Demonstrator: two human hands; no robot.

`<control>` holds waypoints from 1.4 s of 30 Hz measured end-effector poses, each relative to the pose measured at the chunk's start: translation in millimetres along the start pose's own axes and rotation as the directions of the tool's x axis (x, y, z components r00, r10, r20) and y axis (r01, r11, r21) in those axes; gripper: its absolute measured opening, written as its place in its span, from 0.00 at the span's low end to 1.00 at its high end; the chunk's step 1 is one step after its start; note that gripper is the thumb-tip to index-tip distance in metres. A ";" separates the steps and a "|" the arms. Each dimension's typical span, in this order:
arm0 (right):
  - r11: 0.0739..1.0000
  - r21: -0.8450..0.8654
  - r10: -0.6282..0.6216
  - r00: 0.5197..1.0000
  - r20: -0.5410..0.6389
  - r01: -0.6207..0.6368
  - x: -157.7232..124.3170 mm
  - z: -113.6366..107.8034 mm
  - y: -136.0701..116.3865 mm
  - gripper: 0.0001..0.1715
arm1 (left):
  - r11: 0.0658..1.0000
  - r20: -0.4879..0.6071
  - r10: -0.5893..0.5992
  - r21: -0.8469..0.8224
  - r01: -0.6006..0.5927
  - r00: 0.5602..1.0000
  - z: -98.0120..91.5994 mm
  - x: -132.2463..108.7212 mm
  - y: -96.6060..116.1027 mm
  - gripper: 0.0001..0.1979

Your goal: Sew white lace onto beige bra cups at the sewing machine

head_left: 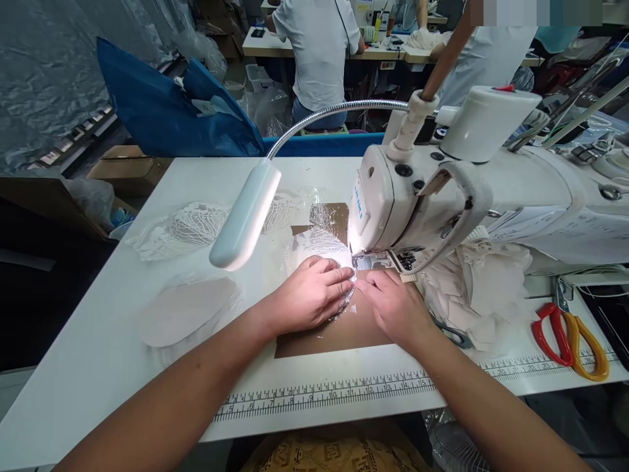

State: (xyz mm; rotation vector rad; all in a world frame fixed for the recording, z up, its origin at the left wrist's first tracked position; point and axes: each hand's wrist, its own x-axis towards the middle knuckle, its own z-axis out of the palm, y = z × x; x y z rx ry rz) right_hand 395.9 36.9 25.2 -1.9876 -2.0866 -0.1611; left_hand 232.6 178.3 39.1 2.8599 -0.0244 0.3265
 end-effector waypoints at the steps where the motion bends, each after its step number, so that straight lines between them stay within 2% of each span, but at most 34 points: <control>1: 1.000 -0.007 0.010 1.000 0.005 -0.010 1.5 -0.3 -0.1 0.22 | 1.000 -0.002 -0.005 -0.001 0.005 1.000 0.5 0.5 0.1 0.16; 9: 0.987 -0.050 0.154 0.982 0.105 -0.150 7.1 1.2 -1.8 0.24 | 0.999 -0.014 -0.031 0.023 0.032 0.999 3.0 3.4 -2.3 0.16; 14: 0.984 0.007 0.178 0.980 0.085 -0.180 3.7 0.6 -0.7 0.26 | 1.000 -0.029 -0.023 0.020 0.024 0.999 0.7 0.3 -4.9 0.15; 17: 0.984 0.096 0.148 0.988 0.052 -0.152 -0.8 -0.5 2.0 0.25 | 1.000 -0.043 0.002 -0.010 -0.002 0.999 -1.2 -1.7 -6.2 0.13; 20: 0.983 0.170 0.064 0.998 0.024 -0.067 -4.4 -1.1 3.9 0.25 | 0.998 -0.064 0.044 -0.030 -0.046 0.997 -1.9 -2.1 -6.1 0.12; 24: 0.984 0.175 -0.017 0.999 0.036 0.010 -5.8 -1.2 4.6 0.24 | 0.997 -0.056 0.072 0.008 -0.072 0.996 -2.0 -1.2 -5.1 0.11; 35: 0.987 0.160 -0.026 0.998 0.063 0.016 -8.1 -2.7 4.6 0.23 | 0.986 -0.023 0.125 0.114 -0.121 0.992 -4.0 -0.4 -6.7 0.14; 42: 0.985 0.167 -0.041 0.998 0.055 0.032 -8.5 -3.3 5.5 0.24 | 0.989 -0.001 0.087 0.121 -0.086 0.996 -1.3 -0.8 -4.9 0.16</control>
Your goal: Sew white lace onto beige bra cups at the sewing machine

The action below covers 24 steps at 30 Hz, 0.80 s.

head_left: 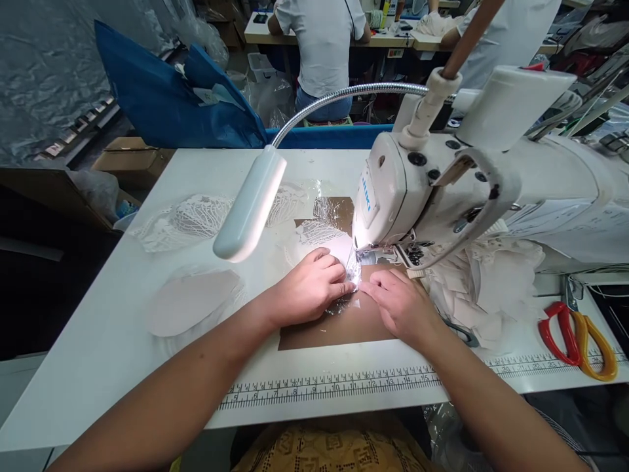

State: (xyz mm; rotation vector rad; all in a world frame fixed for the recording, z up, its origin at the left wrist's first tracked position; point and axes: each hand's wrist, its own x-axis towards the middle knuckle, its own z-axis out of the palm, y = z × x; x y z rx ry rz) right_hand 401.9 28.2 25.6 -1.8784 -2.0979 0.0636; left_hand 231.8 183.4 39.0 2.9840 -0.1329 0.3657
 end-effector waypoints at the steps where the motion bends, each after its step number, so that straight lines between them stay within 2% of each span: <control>1: 1.000 0.002 -0.003 1.000 -0.004 0.003 0.0 0.2 0.1 0.23 | 1.000 0.006 -0.006 0.003 0.006 1.000 0.8 -0.3 0.5 0.16; 11: 0.999 0.044 0.002 1.000 -0.029 -0.001 1.3 0.2 1.1 0.22 | 0.995 0.034 0.005 0.101 -0.009 0.999 4.9 -3.0 2.7 0.16; 15: 0.996 0.075 0.045 0.998 -0.044 -0.042 4.8 -0.1 1.2 0.23 | 0.997 0.038 0.008 0.073 -0.010 0.999 5.9 -1.6 2.3 0.16; 20: 1.000 -0.024 0.001 0.999 -0.033 -0.001 5.7 0.1 -1.9 0.23 | 1.000 0.036 0.001 -0.017 0.000 0.999 5.3 -2.1 1.3 0.15; 24: 0.997 -0.075 0.010 1.000 -0.009 -0.011 5.4 1.0 -3.6 0.25 | 0.998 0.041 -0.029 -0.056 0.031 0.999 4.3 -4.0 1.0 0.16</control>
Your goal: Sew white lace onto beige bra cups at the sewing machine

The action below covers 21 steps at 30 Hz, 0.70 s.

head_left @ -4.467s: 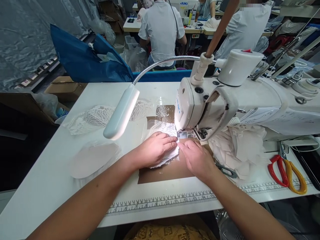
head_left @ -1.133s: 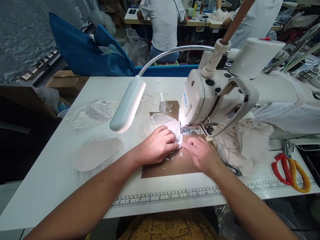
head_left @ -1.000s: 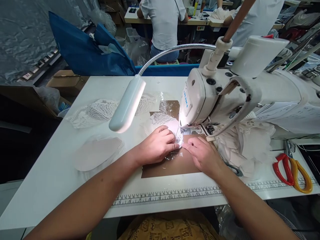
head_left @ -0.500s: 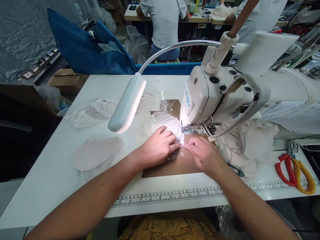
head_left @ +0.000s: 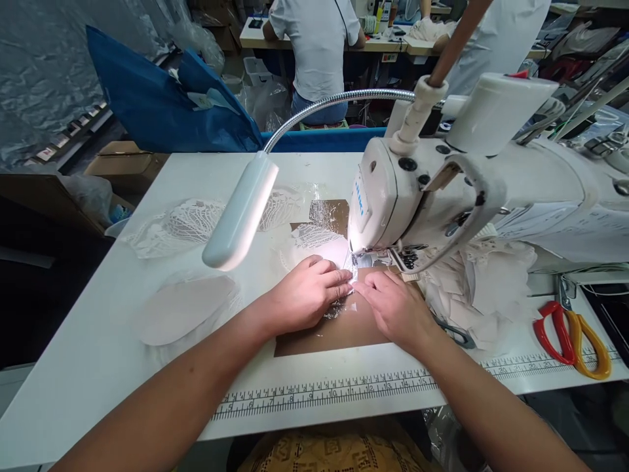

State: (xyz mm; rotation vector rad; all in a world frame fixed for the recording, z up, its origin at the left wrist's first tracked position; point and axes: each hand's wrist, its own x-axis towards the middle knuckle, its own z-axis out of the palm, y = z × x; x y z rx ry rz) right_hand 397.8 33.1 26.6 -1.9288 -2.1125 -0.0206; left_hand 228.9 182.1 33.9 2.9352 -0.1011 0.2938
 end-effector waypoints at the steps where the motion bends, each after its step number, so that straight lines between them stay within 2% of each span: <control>1: 1.000 -0.010 0.009 1.000 0.007 -0.009 0.6 0.3 -0.2 0.25 | 1.000 0.003 -0.011 -0.002 0.011 1.000 -0.1 -0.1 0.0 0.17; 7: 0.993 -0.061 0.107 0.994 0.027 -0.105 8.5 1.4 -0.9 0.25 | 0.998 0.022 -0.068 0.012 0.067 0.997 -0.6 5.0 1.5 0.19; 11: 0.978 -0.071 0.200 0.977 0.070 -0.195 10.6 3.5 -0.2 0.28 | 0.996 -0.002 -0.091 0.023 0.091 0.996 -2.4 7.9 2.5 0.18; 14: 0.964 -0.093 0.254 0.966 0.044 -0.249 8.6 7.6 2.3 0.28 | 0.997 -0.015 -0.077 0.013 0.077 0.997 -4.2 6.3 2.3 0.18; 18: 0.961 -0.104 0.248 0.966 -0.072 -0.255 5.5 11.6 5.0 0.27 | 0.999 -0.020 -0.036 -0.028 0.035 0.999 -6.5 3.1 1.2 0.17; 21: 0.973 -0.053 0.222 0.974 -0.054 -0.225 5.8 9.2 3.5 0.27 | 0.998 -0.011 -0.007 -0.065 0.007 1.000 -7.6 2.5 0.6 0.16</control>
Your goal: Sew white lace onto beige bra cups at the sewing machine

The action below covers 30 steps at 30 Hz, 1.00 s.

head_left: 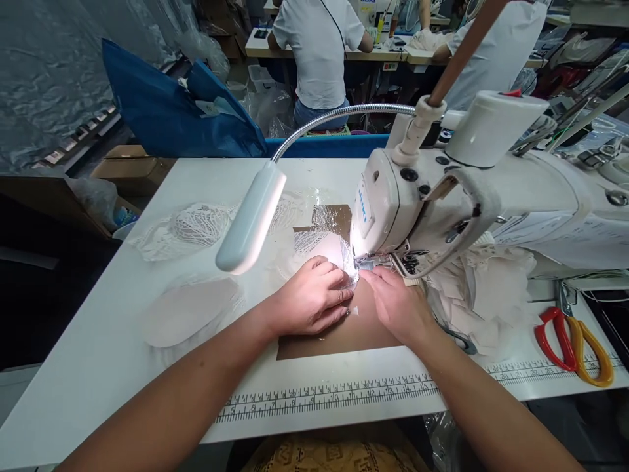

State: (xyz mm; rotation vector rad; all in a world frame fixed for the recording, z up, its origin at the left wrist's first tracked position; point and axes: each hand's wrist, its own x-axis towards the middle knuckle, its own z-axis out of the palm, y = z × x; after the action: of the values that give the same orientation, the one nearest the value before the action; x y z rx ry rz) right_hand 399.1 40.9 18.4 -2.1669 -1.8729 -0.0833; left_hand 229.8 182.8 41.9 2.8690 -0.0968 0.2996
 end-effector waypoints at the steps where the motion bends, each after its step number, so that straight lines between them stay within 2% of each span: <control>1: 0.999 0.017 -0.032 0.999 0.016 0.032 0.3 -1.7 -1.0 0.26 | 1.000 -0.003 0.007 -0.013 -0.007 1.000 -0.2 0.0 -0.1 0.15; 4: 0.989 0.026 -0.145 0.989 0.030 0.145 0.4 -6.5 -4.1 0.24 | 0.999 -0.017 0.020 -0.033 -0.021 1.000 -0.2 -0.5 -0.5 0.14; 7: 0.984 0.001 -0.179 0.984 0.008 0.179 -1.0 -8.2 -5.6 0.24 | 1.000 -0.018 0.008 -0.024 -0.009 1.000 1.3 -1.1 -1.0 0.15; 13: 0.990 -0.046 -0.135 0.990 0.031 0.137 0.0 -5.3 -9.1 0.25 | 0.998 -0.009 -0.060 -0.015 0.060 0.998 6.1 -1.5 -2.9 0.17; 17: 0.992 -0.079 -0.095 0.995 0.034 0.098 3.2 -3.3 -10.2 0.25 | 0.995 -0.044 -0.100 0.011 0.100 0.994 7.4 -1.5 -5.1 0.18; 26: 0.990 0.054 -0.125 0.991 -0.043 0.127 -1.5 -2.9 -3.1 0.25 | 0.968 -0.103 -0.230 0.075 0.238 0.968 7.5 -1.2 -9.5 0.18; 30: 0.990 0.067 -0.126 0.992 -0.032 0.128 -2.4 -2.1 -2.9 0.23 | 0.947 -0.141 -0.296 0.084 0.309 0.945 6.3 -2.2 -12.1 0.18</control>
State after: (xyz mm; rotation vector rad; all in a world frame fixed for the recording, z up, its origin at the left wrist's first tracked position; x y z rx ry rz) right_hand 396.1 38.4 20.4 -1.9907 -1.9664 -0.0725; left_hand 230.0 193.0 32.5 2.9001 0.3932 0.4344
